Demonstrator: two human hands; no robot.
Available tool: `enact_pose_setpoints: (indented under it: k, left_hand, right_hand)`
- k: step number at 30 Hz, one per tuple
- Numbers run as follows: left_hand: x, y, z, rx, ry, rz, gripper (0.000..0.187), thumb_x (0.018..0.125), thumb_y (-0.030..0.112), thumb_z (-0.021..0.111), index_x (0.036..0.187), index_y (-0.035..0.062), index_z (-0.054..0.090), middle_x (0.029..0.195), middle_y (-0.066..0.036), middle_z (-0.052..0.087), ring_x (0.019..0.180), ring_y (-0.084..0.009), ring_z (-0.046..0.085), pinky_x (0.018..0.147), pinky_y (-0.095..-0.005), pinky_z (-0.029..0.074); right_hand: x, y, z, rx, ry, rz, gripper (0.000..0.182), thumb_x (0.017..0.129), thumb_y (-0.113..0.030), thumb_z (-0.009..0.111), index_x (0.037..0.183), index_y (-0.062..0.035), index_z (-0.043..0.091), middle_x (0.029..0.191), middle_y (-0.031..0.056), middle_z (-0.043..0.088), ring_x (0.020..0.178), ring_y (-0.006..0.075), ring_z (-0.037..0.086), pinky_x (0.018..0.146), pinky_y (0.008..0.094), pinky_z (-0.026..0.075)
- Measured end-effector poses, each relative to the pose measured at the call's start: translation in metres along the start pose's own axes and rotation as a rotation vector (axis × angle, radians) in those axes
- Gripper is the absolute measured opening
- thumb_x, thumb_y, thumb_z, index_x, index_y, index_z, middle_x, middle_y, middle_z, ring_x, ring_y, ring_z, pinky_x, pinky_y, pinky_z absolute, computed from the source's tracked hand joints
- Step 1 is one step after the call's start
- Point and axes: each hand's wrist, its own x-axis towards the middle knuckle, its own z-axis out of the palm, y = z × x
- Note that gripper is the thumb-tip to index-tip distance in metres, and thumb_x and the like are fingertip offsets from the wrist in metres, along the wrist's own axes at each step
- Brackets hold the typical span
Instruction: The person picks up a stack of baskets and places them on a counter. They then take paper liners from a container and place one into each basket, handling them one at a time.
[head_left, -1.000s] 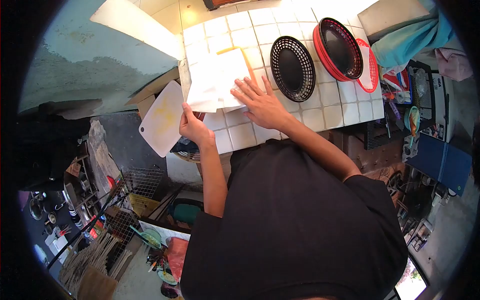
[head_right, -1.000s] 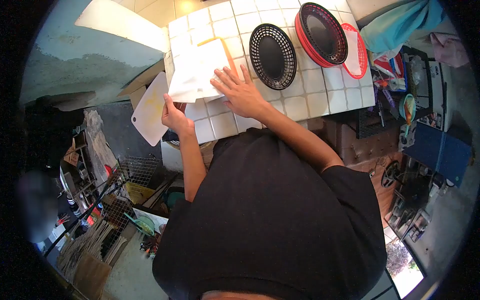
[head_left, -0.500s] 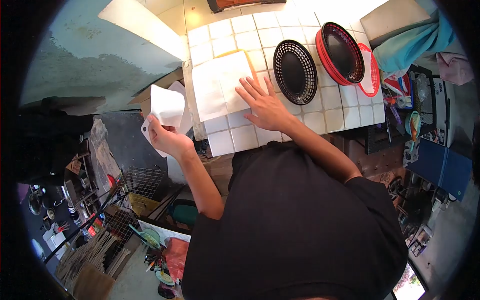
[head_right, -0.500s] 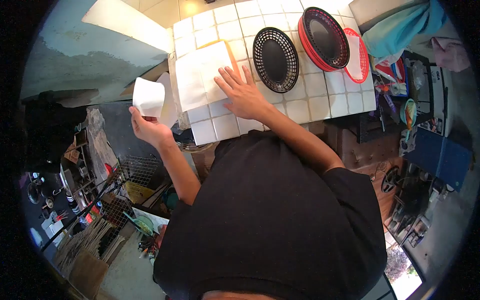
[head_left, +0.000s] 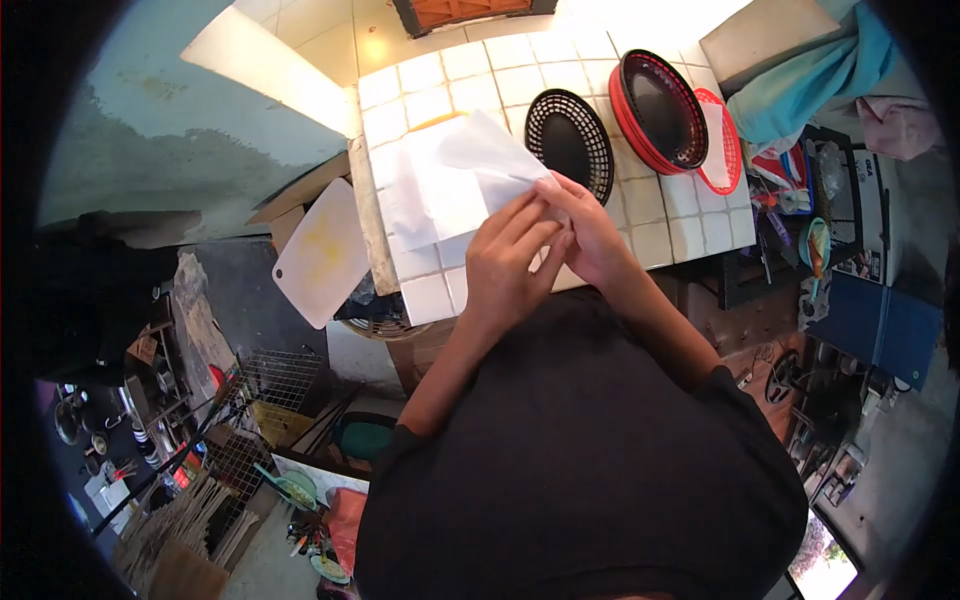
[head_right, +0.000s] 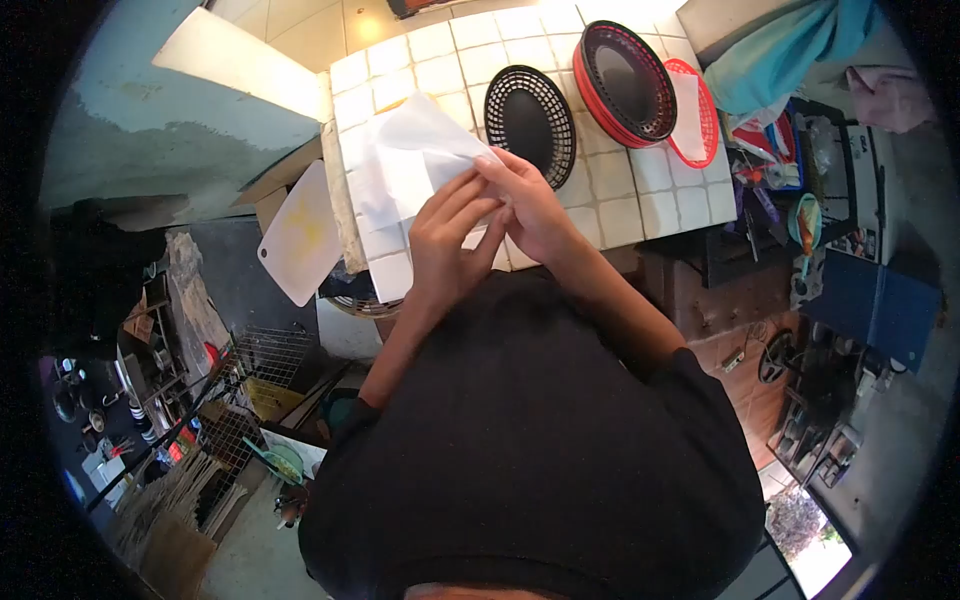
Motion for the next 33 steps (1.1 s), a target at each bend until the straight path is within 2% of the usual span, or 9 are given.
enact_pose_setpoints:
  k: [3, 5, 8, 11, 20, 22, 28, 31, 33]
  left_hand:
    - [-0.009, -0.007, 0.001, -0.122, 0.114, -0.018, 0.01, 0.079, 0.004, 0.075, 0.088, 0.0038, 0.07, 0.094, -0.012, 0.072, 0.091, -0.0302, 0.069, 0.081, -0.0397, 0.053]
    - [-0.014, -0.015, 0.008, -0.12, 0.291, -0.326, 0.009, 0.087, 0.012, 0.074, 0.088, 0.0039, 0.069, 0.085, -0.008, 0.069, 0.076, -0.021, 0.063, 0.069, -0.0318, 0.048]
    - [0.0, -0.045, 0.021, -0.729, 0.125, -0.937, 0.043, 0.098, 0.042, 0.064, 0.108, 0.0002, 0.065, 0.096, -0.005, 0.07, 0.089, -0.0131, 0.062, 0.07, -0.0281, 0.048]
    - [0.01, -0.058, 0.029, -1.152, -0.151, -1.131, 0.044, 0.099, 0.042, 0.063, 0.115, 0.0012, 0.065, 0.099, -0.006, 0.071, 0.091, -0.013, 0.065, 0.07, -0.0273, 0.05]
    - [0.055, -0.099, 0.078, -0.946, -0.057, -0.921, 0.023, 0.091, 0.021, 0.075, 0.105, 0.0032, 0.072, 0.089, -0.002, 0.073, 0.075, -0.0084, 0.066, 0.064, -0.025, 0.052]
    - [0.072, -0.098, 0.081, -0.895, -0.051, -0.848, 0.021, 0.089, 0.018, 0.077, 0.103, 0.0029, 0.073, 0.082, 0.0, 0.071, 0.069, -0.0058, 0.062, 0.059, -0.0229, 0.047]
    - [0.107, -0.125, 0.101, -0.593, -0.12, -0.749, 0.018, 0.087, 0.011, 0.076, 0.099, -0.0019, 0.072, 0.079, -0.005, 0.071, 0.065, -0.0084, 0.062, 0.058, -0.0238, 0.049]
    - [0.114, -0.136, 0.109, -0.464, -0.17, -0.738, 0.019, 0.085, 0.011, 0.077, 0.097, -0.0036, 0.073, 0.076, -0.006, 0.07, 0.06, -0.0102, 0.063, 0.054, -0.0263, 0.05]
    - [0.118, -0.141, 0.111, -0.295, -0.238, -0.681, 0.023, 0.087, 0.013, 0.077, 0.102, -0.0031, 0.072, 0.079, -0.006, 0.072, 0.063, -0.0084, 0.063, 0.055, -0.0234, 0.05]
  right_hand:
    - [-0.011, -0.005, -0.022, 0.057, 0.204, 0.001, 0.029, 0.103, -0.019, 0.057, 0.126, -0.002, 0.062, 0.111, 0.0059, 0.069, 0.098, 0.0143, 0.068, 0.087, 0.0322, 0.056]
    - [-0.02, -0.008, -0.031, 0.077, 0.22, 0.015, 0.028, 0.102, -0.017, 0.057, 0.125, -0.0017, 0.063, 0.116, 0.0075, 0.069, 0.101, 0.0152, 0.068, 0.088, 0.033, 0.056]
    - [-0.027, -0.006, -0.055, 0.03, 0.199, 0.005, 0.03, 0.102, -0.016, 0.058, 0.127, -0.0016, 0.062, 0.116, 0.0075, 0.069, 0.101, 0.0159, 0.068, 0.09, 0.0333, 0.055]
    - [-0.037, -0.011, -0.06, 0.012, 0.205, 0.044, 0.032, 0.101, -0.017, 0.059, 0.128, -0.0006, 0.061, 0.116, 0.008, 0.069, 0.101, 0.0166, 0.068, 0.091, 0.0333, 0.055]
    - [-0.035, -0.021, -0.084, -0.546, 0.206, -0.059, 0.032, 0.097, -0.009, 0.061, 0.127, 0.0029, 0.06, 0.114, 0.0066, 0.068, 0.103, 0.0132, 0.065, 0.094, 0.0304, 0.05]
    - [-0.027, -0.022, -0.089, -0.71, 0.247, -0.195, 0.037, 0.093, -0.002, 0.062, 0.129, 0.003, 0.057, 0.108, 0.011, 0.07, 0.094, 0.015, 0.068, 0.084, 0.0322, 0.055]
    - [-0.007, -0.041, -0.083, -0.84, 0.396, -0.15, 0.057, 0.09, 0.001, 0.064, 0.142, -0.003, 0.042, 0.097, 0.016, 0.068, 0.078, 0.0176, 0.071, 0.051, 0.0321, 0.054]
    - [0.006, -0.035, -0.096, -1.111, 0.423, -0.27, 0.05, 0.085, 0.0, 0.064, 0.134, -0.0025, 0.051, 0.081, 0.0187, 0.065, 0.072, 0.0302, 0.069, 0.068, 0.0402, 0.053]
    - [0.009, -0.035, -0.101, -1.151, 0.391, -0.292, 0.051, 0.085, 0.001, 0.064, 0.133, -0.0024, 0.051, 0.08, 0.018, 0.064, 0.07, 0.0313, 0.067, 0.067, 0.0414, 0.052]
